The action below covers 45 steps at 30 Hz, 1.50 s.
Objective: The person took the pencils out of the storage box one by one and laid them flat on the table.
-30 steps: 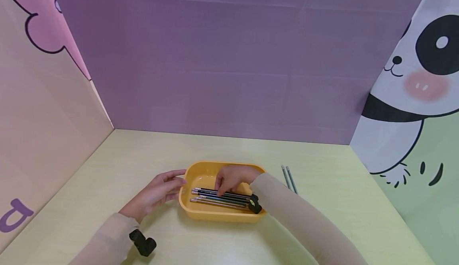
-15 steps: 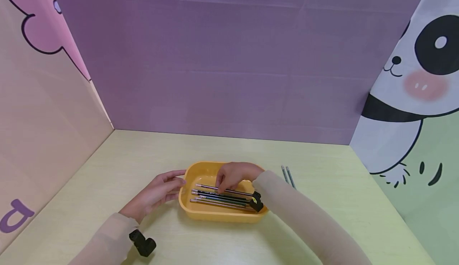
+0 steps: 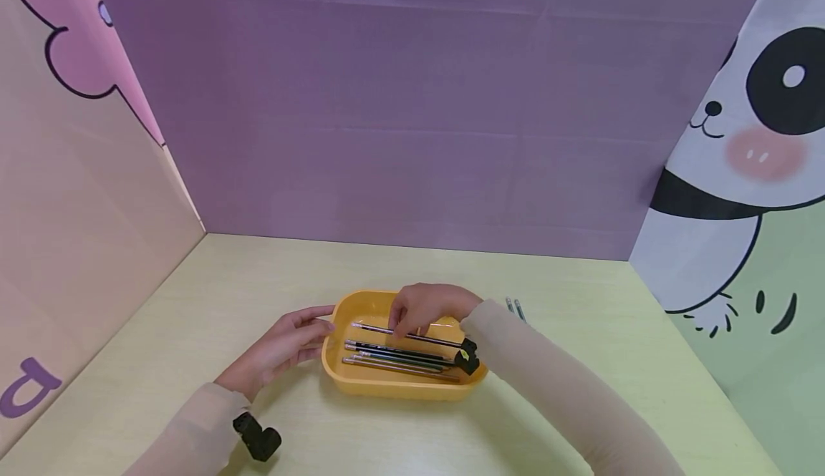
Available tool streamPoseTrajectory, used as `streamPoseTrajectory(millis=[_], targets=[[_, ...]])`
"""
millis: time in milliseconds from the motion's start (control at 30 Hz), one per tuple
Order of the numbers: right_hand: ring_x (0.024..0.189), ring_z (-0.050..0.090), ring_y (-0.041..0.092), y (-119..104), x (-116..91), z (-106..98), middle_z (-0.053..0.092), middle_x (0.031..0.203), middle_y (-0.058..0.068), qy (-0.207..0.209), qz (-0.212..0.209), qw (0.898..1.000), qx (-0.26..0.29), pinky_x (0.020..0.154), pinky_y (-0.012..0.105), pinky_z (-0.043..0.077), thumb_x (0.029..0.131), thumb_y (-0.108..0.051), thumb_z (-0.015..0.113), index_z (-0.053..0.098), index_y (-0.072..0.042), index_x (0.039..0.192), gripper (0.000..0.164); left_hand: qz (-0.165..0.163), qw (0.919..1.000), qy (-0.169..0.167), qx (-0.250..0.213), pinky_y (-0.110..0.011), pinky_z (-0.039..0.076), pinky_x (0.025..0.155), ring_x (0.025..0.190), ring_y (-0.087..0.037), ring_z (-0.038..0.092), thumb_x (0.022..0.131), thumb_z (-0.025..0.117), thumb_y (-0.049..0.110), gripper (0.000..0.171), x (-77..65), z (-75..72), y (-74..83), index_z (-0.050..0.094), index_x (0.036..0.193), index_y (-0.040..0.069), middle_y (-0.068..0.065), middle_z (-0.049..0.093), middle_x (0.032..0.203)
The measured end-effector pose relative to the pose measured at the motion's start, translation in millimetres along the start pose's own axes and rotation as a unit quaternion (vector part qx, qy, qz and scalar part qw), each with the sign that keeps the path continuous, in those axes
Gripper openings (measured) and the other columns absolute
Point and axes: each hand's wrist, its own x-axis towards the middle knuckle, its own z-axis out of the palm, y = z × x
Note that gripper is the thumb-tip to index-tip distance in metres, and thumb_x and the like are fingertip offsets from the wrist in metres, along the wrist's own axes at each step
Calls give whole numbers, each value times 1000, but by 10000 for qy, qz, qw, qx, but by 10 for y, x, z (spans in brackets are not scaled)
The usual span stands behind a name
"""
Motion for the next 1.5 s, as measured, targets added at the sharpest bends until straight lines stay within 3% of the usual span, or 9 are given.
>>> streamPoseTrajectory(millis=[233,933,1500], targets=[[79,61,20,-13,-53,-85,67,91,0,-31,-84,9999,71,70,31,57,96,-14,67,70,-6,105,12,0,10000,32,10,-29,57,84,100,-19,65,101,60,17,61,11,-1,6,34,150,-7,-15,62,116],[85,64,18,-20,-268,-282,70,95,3,160,11,9996,-217,72,30,58,96,-16,68,69,-10,101,8,-16,10000,-11,-10,-30,57,85,100,-20,65,101,59,17,61,16,-13,-3,33,151,-6,-15,62,117],[82,61,17,208,-480,-364,66,90,0,356,438,9981,-235,71,29,58,95,-18,70,68,-12,100,8,31,10000,-61,-37,-29,57,83,99,-18,65,101,60,17,62,20,-21,-25,33,151,-7,-15,63,117]])
